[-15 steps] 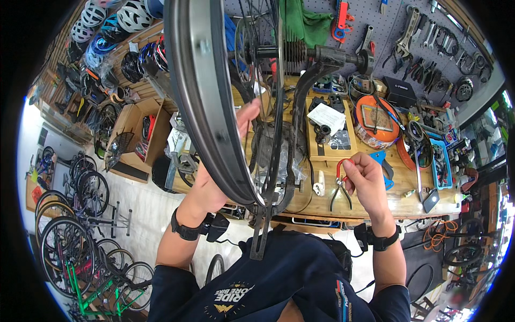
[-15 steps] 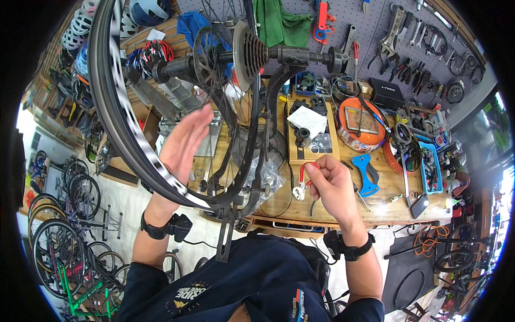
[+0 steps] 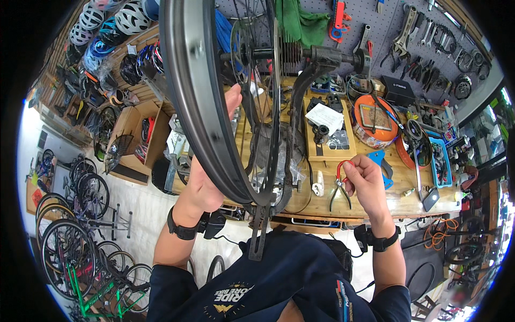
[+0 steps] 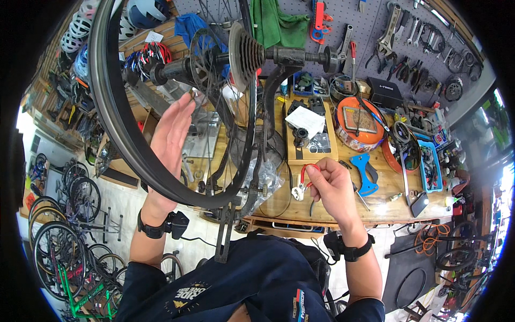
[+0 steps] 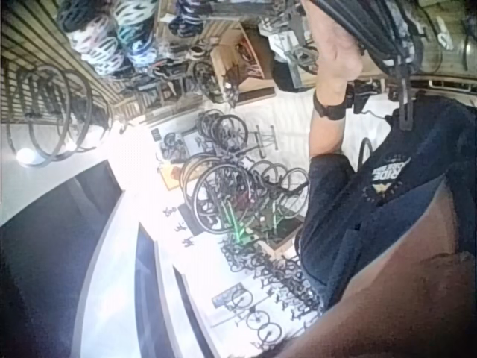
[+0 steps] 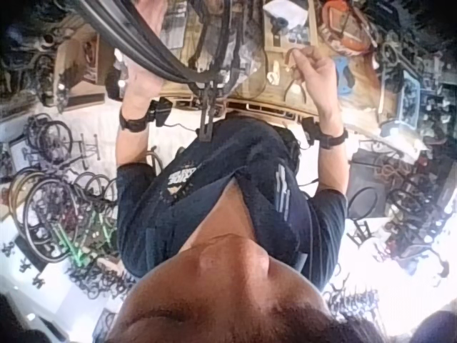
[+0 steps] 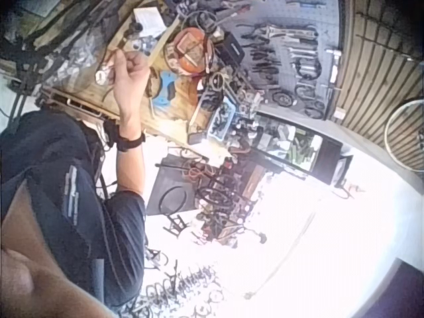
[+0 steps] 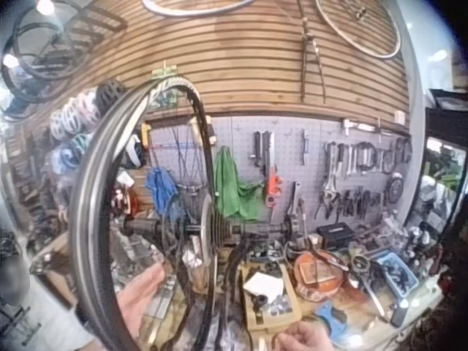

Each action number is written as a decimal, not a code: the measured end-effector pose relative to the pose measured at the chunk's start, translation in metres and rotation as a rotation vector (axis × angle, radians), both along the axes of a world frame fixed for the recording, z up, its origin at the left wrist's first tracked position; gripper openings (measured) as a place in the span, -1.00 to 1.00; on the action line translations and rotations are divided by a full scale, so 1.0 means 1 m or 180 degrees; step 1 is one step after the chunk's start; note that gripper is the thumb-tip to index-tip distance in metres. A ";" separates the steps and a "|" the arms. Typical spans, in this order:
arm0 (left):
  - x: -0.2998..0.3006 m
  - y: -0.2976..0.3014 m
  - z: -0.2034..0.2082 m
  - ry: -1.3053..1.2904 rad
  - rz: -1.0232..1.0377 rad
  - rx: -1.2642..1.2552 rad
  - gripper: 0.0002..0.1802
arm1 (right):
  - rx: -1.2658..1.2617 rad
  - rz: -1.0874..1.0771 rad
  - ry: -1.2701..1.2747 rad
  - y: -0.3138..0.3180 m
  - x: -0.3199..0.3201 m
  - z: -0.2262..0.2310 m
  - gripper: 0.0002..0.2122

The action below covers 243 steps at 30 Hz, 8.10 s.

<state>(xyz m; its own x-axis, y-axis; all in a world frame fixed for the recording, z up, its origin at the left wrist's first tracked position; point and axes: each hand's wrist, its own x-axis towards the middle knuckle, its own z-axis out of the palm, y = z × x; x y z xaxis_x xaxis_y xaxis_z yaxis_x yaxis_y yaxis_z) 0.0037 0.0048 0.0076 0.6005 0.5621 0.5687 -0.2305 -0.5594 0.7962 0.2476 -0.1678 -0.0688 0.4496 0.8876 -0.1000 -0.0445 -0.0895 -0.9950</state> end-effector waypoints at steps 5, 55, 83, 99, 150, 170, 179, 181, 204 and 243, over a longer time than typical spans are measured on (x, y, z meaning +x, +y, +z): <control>0.000 -0.006 -0.004 -0.0162 -0.0204 0.0029 0.10 | -0.0019 0.0037 0.0001 0.001 0.000 -0.001 -0.80; -0.007 0.016 -0.050 0.1078 -0.1150 -0.1482 -0.08 | -0.0037 0.0638 -0.0019 0.005 -0.002 -0.009 -0.84; -0.028 -0.004 -0.009 -0.0106 -0.1100 -0.0632 -0.19 | 0.0161 0.0682 0.0048 0.012 -0.004 -0.009 -0.87; -0.015 0.017 -0.055 0.1026 0.0123 -0.0571 -0.25 | 0.0117 0.1026 -0.0181 0.040 -0.027 -0.004 -0.89; 0.009 0.021 -0.062 0.1084 -0.0373 -0.1562 -0.63 | 0.0187 0.1056 0.0516 0.088 -0.065 -0.004 -0.85; -0.005 0.016 -0.096 0.0905 -0.0732 -0.1543 -0.17 | 0.0226 0.1055 0.0146 0.096 -0.079 -0.017 -0.83; -0.008 0.018 -0.103 0.1077 -0.0513 -0.1216 -0.17 | 0.0140 0.1262 -0.1502 0.090 -0.081 0.021 -0.74; -0.007 0.018 -0.103 0.1106 -0.0465 -0.1055 -0.25 | -0.0026 0.1174 -0.1534 0.093 -0.081 0.018 -0.73; -0.005 0.019 -0.111 0.0838 -0.0403 -0.1150 -0.26 | -0.0078 0.1069 -0.2175 0.095 -0.095 0.010 -0.70; 0.003 0.008 -0.061 0.1487 -0.0835 -0.1448 -0.58 | -0.0087 0.1499 -0.0746 0.167 -0.033 -0.029 -0.52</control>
<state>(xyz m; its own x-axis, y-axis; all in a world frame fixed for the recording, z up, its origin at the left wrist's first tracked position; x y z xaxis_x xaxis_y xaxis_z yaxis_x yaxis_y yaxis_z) 0.0064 0.0124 -0.0533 0.8731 0.4860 -0.0391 0.1110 -0.1200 0.9865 0.2150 -0.0010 -0.0974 0.0157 0.9974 -0.0704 0.2303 -0.0721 -0.9704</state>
